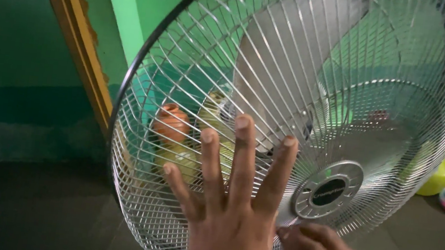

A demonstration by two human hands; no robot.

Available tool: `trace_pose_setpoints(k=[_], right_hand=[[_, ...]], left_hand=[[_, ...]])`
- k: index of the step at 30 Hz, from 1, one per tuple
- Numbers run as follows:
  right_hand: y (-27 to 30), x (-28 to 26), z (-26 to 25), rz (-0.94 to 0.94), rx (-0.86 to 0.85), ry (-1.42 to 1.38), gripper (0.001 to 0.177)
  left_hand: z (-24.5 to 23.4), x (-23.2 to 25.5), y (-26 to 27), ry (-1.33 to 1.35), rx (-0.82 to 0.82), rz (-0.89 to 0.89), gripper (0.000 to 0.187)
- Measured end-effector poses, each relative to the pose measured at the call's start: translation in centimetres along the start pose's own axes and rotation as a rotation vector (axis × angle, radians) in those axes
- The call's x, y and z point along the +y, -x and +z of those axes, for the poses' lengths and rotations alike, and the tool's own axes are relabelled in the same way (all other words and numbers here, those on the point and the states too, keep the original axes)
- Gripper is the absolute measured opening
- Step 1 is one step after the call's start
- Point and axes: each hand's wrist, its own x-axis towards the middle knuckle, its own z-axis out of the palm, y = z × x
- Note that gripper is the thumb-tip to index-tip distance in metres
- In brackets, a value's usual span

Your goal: The person wipes the front metal grille of a standing electric fan with a white cloth. They hold the grille with the left hand and rub the surface with the right hand, moving around the circular frame and the central hub. The fan remains assembled and stationary throughout the clip.

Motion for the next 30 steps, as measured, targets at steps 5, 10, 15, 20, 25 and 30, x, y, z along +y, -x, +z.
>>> trace_pose_setpoints(k=[5, 10, 15, 20, 25, 30], right_hand=[[-0.8, -0.4, 0.0, 0.235, 0.099, -0.041, 0.020], [0.0, -1.4, 0.7, 0.110, -0.010, -0.074, 0.024], [-1.4, -1.1, 0.8, 0.205, 0.102, -0.053, 0.024], [-1.9, -1.4, 0.3, 0.267, 0.148, -0.047, 0.026], [-2.9, -3.0, 1.1, 0.184, 0.061, -0.081, 0.022], [-3.9, -2.9, 0.3, 0.227, 0.021, -0.012, 0.019]], left_hand=[[-0.4, -0.3, -0.3, 0.000, 0.142, 0.001, 0.095], [-0.5, -0.5, -0.3, -0.028, 0.193, -0.038, 0.085], [-0.7, -1.1, -0.9, -0.027, 0.231, -0.102, 0.083], [-0.3, -1.3, -0.6, -0.056, 0.184, -0.088, 0.082], [-0.6, -1.2, -0.7, -0.057, 0.163, -0.088, 0.084], [-1.1, -1.4, -0.7, -0.026, 0.154, -0.067, 0.084]])
